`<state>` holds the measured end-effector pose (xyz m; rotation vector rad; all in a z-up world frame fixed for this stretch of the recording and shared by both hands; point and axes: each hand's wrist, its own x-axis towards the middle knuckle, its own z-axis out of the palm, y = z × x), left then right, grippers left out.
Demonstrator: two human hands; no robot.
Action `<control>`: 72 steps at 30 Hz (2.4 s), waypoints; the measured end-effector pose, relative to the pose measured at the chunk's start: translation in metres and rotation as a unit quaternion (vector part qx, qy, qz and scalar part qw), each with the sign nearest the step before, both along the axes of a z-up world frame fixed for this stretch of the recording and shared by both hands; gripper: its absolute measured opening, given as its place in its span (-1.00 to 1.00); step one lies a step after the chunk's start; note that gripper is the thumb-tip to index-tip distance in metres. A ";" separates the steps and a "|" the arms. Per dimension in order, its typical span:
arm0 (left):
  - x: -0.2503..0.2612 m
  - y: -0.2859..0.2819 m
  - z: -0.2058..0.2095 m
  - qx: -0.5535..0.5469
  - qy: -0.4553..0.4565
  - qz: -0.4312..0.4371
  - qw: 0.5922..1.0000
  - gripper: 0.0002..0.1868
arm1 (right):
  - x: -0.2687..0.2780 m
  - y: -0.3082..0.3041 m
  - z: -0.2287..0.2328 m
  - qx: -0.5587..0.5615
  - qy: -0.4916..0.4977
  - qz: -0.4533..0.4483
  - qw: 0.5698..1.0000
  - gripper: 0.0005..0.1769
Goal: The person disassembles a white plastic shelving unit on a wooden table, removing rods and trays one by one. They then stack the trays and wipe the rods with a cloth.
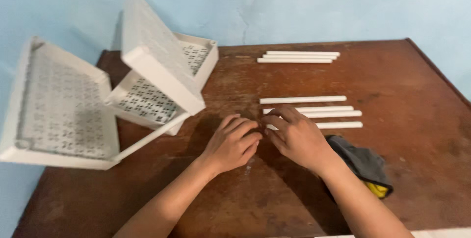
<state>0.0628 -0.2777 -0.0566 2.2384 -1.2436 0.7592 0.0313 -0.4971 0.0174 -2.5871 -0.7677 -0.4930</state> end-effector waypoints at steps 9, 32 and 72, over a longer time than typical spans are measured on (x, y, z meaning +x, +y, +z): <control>-0.010 0.102 0.016 -0.091 -0.107 0.193 0.971 -0.83 | 0.043 0.122 -0.004 0.217 0.097 0.086 0.968 -0.22; 0.012 0.131 -0.005 0.023 -0.173 0.284 0.943 -0.90 | 0.054 0.170 -0.072 0.243 -0.133 0.043 0.960 -0.21; -0.017 0.138 0.015 -0.036 -0.038 0.233 0.971 -0.65 | 0.076 0.148 -0.058 0.429 0.052 -0.027 0.901 -0.53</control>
